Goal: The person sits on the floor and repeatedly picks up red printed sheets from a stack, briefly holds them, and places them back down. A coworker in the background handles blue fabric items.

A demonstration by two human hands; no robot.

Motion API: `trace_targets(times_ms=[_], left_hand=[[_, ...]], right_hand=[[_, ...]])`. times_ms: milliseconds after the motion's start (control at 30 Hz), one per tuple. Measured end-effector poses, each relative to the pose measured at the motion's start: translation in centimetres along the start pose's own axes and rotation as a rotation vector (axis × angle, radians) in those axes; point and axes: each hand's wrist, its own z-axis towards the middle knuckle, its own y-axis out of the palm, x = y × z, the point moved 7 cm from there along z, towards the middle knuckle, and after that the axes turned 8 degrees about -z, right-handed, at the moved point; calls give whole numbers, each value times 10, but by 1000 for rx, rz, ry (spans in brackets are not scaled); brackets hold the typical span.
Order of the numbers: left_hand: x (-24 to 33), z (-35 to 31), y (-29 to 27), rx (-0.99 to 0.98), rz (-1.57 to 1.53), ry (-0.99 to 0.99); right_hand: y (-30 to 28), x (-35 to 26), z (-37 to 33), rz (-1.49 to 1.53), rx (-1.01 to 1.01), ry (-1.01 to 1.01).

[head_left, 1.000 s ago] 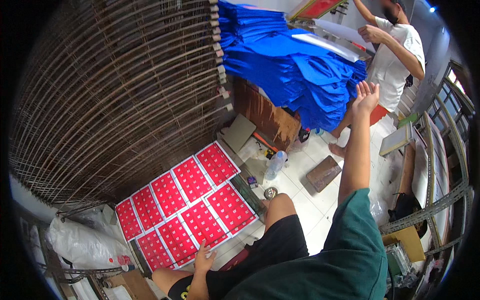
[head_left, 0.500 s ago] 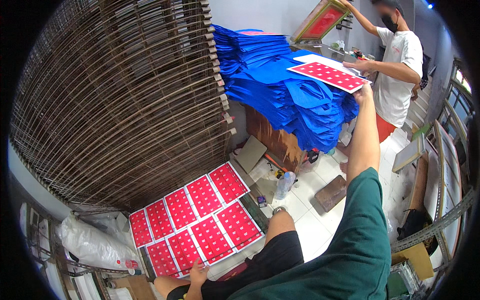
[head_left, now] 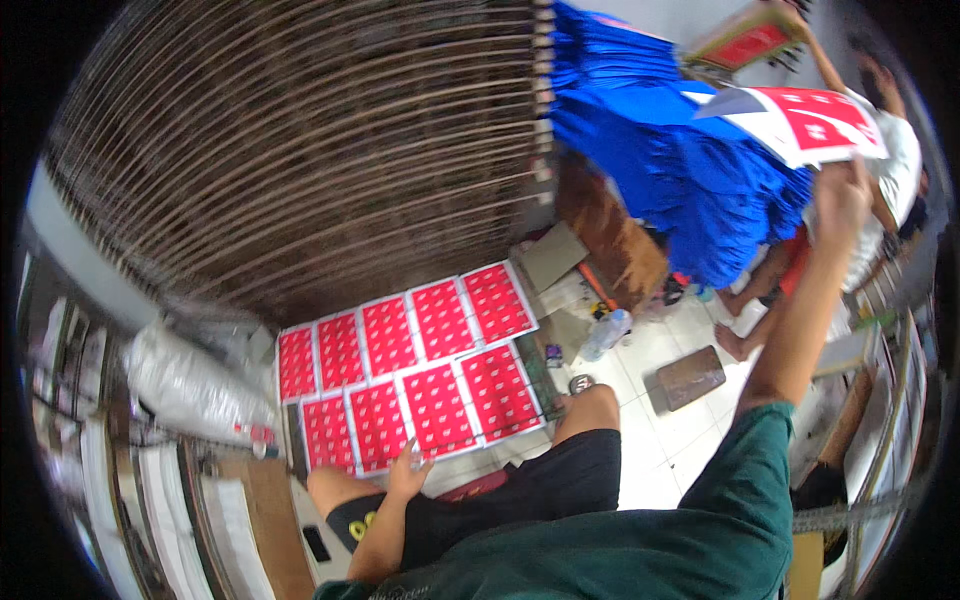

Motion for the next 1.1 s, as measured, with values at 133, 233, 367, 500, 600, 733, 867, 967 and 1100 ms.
trace_targets(times_ms=[133,233,367,500,600,733,867,967,1100], left_hand=[[39,8,-34,139,-13,96],[72,53,-82,305,268,397],[177,101,-170,498,492,507],[255,146,-222,606,753,619],[274,177,-245,663,838,700],[276,219,-252,687,959,705],[263,251,-269,746,1077,762],[253,274,-275,740,1098,857],[240,288,-277,808,1065,1037]], right_hand=[[111,-27,-100,-113,3,-77],[179,-31,-187,-386,241,-171],[207,-2,-270,-635,430,164],[210,60,-321,49,36,563],[217,109,-364,120,61,877],[175,189,-424,61,178,1131],[106,321,-475,-133,334,1240],[73,413,-496,-144,363,1228],[54,492,-500,-44,416,1173]])
